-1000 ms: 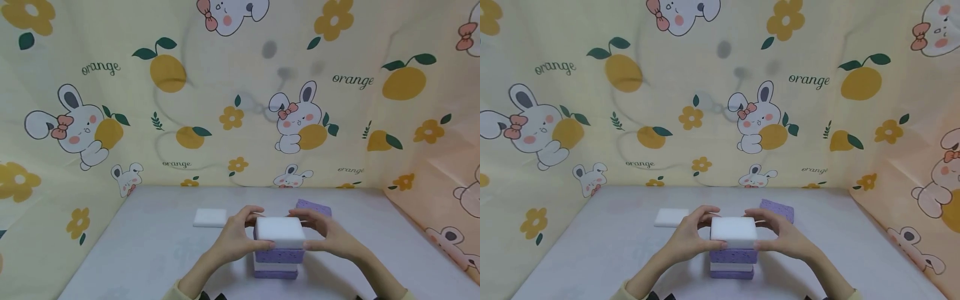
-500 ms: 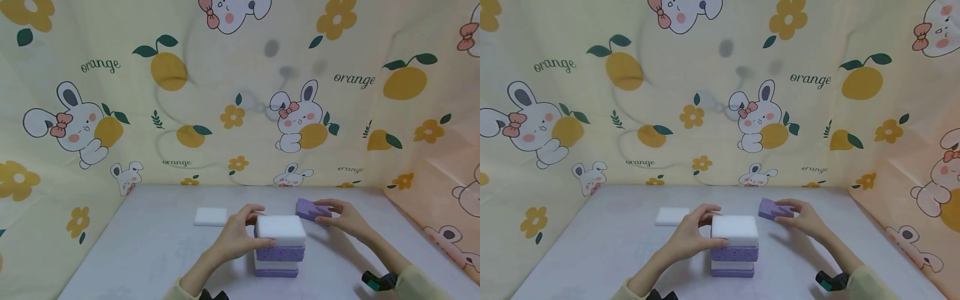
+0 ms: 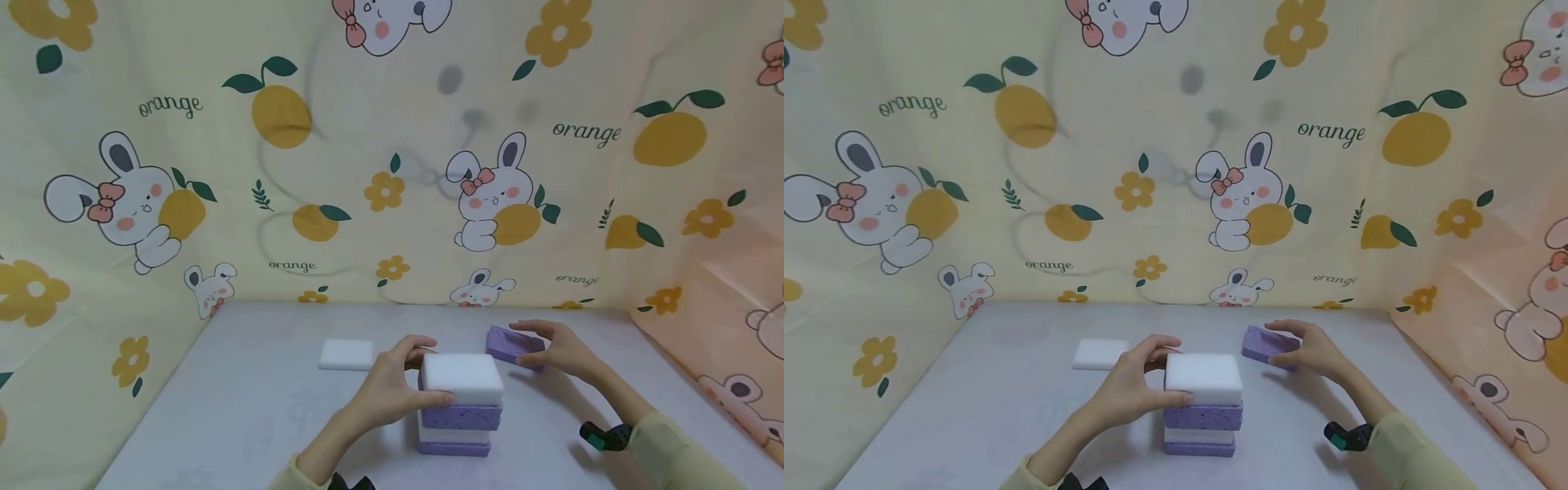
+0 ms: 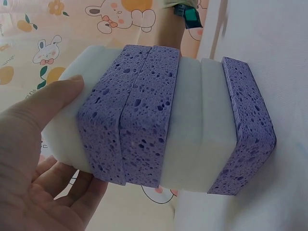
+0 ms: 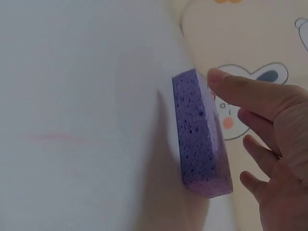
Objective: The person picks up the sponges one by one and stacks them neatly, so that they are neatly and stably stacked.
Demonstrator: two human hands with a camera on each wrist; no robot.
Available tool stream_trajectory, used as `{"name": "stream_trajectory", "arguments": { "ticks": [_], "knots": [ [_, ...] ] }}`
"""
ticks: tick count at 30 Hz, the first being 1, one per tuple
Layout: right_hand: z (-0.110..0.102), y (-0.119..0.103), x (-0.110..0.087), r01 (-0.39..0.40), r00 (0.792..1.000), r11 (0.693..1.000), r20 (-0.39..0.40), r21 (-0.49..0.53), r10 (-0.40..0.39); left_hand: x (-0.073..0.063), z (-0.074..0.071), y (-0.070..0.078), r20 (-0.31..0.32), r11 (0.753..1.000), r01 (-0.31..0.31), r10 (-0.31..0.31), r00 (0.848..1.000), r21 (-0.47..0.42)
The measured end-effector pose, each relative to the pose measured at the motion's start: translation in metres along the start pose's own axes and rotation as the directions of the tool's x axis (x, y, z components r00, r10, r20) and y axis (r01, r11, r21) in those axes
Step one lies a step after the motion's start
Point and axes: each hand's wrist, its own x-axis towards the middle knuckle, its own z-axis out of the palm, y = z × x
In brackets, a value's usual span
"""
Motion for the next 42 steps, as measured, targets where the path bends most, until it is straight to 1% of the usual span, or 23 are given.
{"name": "stream_trajectory", "arguments": {
  "ticks": [7,11,14,17,21,24,27,37,42],
  "knots": [
    [-0.001,0.012,0.005,0.004,0.999,1.000,0.049,-0.028,-0.003,0.000,0.002,0.001,0.003,1.000,-0.006,0.006,1.000,0.002],
    [-0.001,0.014,0.005,0.005,0.998,1.000,0.068,-0.001,-0.005,0.000,0.002,0.001,0.002,1.000,-0.009,0.009,1.000,0.005],
    [-0.001,0.015,0.005,0.013,0.998,1.000,0.068,0.028,-0.015,0.000,0.002,0.002,0.003,1.000,-0.007,0.007,1.000,0.009],
    [-0.001,0.018,0.007,0.026,0.997,0.999,0.073,0.034,-0.028,0.000,0.002,0.003,0.004,1.000,-0.003,0.003,1.000,0.008],
    [-0.001,0.022,0.011,-0.007,0.997,1.000,0.080,0.014,0.005,0.000,0.003,0.001,0.002,1.000,-0.007,0.007,1.000,0.003],
    [-0.001,0.025,0.014,-0.048,0.996,0.999,0.078,0.002,0.048,0.000,0.003,0.000,-0.002,1.000,-0.012,0.012,1.000,0.000],
    [0.001,0.026,0.017,-0.073,0.995,0.997,0.074,0.002,0.072,-0.001,0.003,-0.001,-0.006,1.000,-0.007,0.007,1.000,-0.005],
    [0.005,0.021,0.021,-0.109,0.992,0.994,0.063,0.006,0.108,0.000,0.002,-0.003,-0.010,1.000,-0.015,0.015,1.000,-0.013],
    [0.005,0.021,0.022,-0.124,0.990,0.992,0.063,0.006,0.123,0.000,0.001,-0.002,-0.005,1.000,-0.005,0.005,1.000,-0.010]
  ]
}}
